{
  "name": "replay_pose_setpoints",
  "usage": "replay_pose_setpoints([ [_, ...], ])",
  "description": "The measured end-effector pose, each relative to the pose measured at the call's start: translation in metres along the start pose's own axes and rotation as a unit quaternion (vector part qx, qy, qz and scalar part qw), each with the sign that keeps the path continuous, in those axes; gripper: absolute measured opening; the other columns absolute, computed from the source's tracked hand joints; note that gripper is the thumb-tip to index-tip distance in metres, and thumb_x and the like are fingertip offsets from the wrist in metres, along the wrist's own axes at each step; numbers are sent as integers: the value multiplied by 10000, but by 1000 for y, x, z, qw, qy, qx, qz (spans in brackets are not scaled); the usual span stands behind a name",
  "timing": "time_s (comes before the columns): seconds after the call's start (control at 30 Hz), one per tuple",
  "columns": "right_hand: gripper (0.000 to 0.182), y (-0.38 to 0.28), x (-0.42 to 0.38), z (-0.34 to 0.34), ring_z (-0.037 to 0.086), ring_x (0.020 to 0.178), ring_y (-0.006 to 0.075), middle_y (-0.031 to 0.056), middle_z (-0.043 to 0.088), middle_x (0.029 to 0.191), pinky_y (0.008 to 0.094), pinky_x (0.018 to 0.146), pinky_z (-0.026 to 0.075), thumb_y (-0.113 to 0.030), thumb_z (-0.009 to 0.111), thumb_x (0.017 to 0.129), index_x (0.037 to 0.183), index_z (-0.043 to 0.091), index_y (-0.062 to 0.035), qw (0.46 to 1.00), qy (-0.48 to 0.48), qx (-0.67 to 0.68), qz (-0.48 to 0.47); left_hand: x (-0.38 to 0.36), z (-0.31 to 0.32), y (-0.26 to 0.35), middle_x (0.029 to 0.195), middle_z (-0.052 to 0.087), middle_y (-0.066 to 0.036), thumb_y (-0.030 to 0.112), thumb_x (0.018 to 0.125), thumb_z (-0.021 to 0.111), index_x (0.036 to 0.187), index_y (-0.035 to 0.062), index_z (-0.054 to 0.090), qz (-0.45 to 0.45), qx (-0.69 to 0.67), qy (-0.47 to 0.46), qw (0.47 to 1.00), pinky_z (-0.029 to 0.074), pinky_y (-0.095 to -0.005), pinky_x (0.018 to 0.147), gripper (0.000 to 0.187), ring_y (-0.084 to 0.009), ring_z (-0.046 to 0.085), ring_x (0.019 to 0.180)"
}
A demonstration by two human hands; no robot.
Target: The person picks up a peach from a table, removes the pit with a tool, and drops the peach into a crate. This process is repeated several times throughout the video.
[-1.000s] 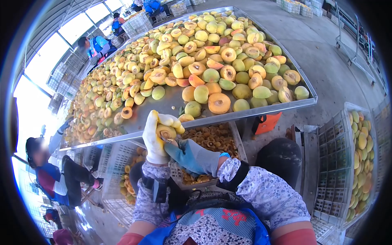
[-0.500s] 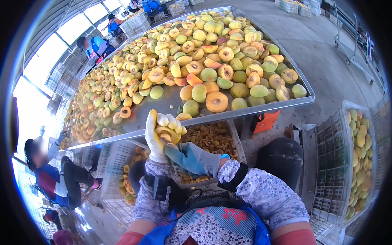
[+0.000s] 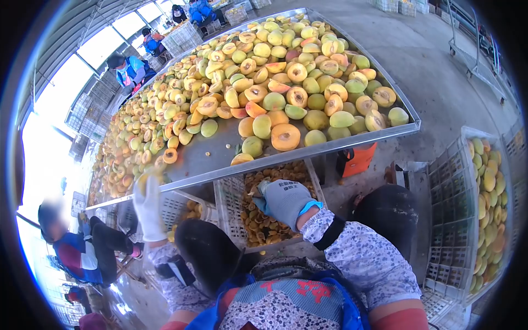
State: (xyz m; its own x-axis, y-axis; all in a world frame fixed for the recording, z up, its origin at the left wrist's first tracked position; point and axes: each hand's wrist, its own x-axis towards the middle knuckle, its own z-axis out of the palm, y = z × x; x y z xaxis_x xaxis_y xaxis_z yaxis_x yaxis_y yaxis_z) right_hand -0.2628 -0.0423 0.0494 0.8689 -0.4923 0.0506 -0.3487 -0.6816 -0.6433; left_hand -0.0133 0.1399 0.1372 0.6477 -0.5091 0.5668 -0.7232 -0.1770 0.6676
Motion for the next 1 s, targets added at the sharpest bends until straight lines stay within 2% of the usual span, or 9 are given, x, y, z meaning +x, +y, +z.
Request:
replay_pose_setpoints([
  [0.07,289,7,0,5,702,881,382,179,726,920,503,749,553,-344,611,953,1049,667,-77,1000,5,18,-12,-2,64,21,1119,709,-105,248,944,695,1227,12,651,11,-100,-133,986,530,-348,910,371,-199,679,971],
  [0.23,316,11,-3,-15,702,866,387,190,722,906,509,751,553,-360,619,953,1057,664,-65,999,22,-35,20,11,151,22,918,749,-126,282,919,657,1086,79,711,87,74,-272,955,542,-365,832,269,-282,720,919],
  [0.33,295,12,-2,-18,701,831,390,198,715,866,505,731,552,-338,623,956,1027,670,-55,998,63,-3,28,37,152,19,930,744,-126,280,922,664,1019,54,706,-44,-4,-357,933,539,-386,815,249,-268,723,886],
  [0.43,246,8,9,-18,698,782,390,203,707,828,492,686,548,-283,636,958,999,675,-44,985,170,42,-5,38,153,-8,986,714,-81,210,934,689,1126,3,670,-39,-79,-401,912,534,-281,814,283,-130,677,892],
  [0.57,189,-11,18,-28,693,730,390,208,707,821,466,629,540,-213,643,962,1002,677,-31,971,236,38,7,32,150,11,1036,708,-54,159,942,703,1176,-4,660,-2,-26,-397,917,545,-286,831,288,-110,666,896],
  [0.77,265,0,48,-3,698,661,349,170,722,792,430,589,541,-259,640,982,1017,657,3,937,302,178,-7,27,135,27,1028,703,-49,125,977,654,1202,-25,661,-122,-286,-288,906,530,-259,832,271,-100,662,902],
  [0.87,335,-16,58,-1,657,578,229,69,701,744,366,529,519,-336,633,998,1031,656,-3,842,191,504,-2,13,123,49,1118,684,-97,205,1030,574,1257,-38,618,-126,-391,-261,874,511,-293,934,336,-147,650,1015],
  [0.97,363,-51,44,-30,575,543,121,-8,631,711,298,471,465,-389,605,1014,1015,644,-28,724,-4,671,160,-8,131,50,1274,628,-177,409,1086,422,1382,-35,507,-94,-439,-162,879,497,-352,996,540,-223,626,1125],
  [1.0,362,-52,45,-24,558,533,112,-13,614,697,288,460,449,-395,598,1017,1008,635,-36,741,5,658,134,-16,138,47,1297,620,-196,480,1080,390,1416,-20,480,-96,-488,-134,857,493,-381,1012,609,-234,622,1139],
])
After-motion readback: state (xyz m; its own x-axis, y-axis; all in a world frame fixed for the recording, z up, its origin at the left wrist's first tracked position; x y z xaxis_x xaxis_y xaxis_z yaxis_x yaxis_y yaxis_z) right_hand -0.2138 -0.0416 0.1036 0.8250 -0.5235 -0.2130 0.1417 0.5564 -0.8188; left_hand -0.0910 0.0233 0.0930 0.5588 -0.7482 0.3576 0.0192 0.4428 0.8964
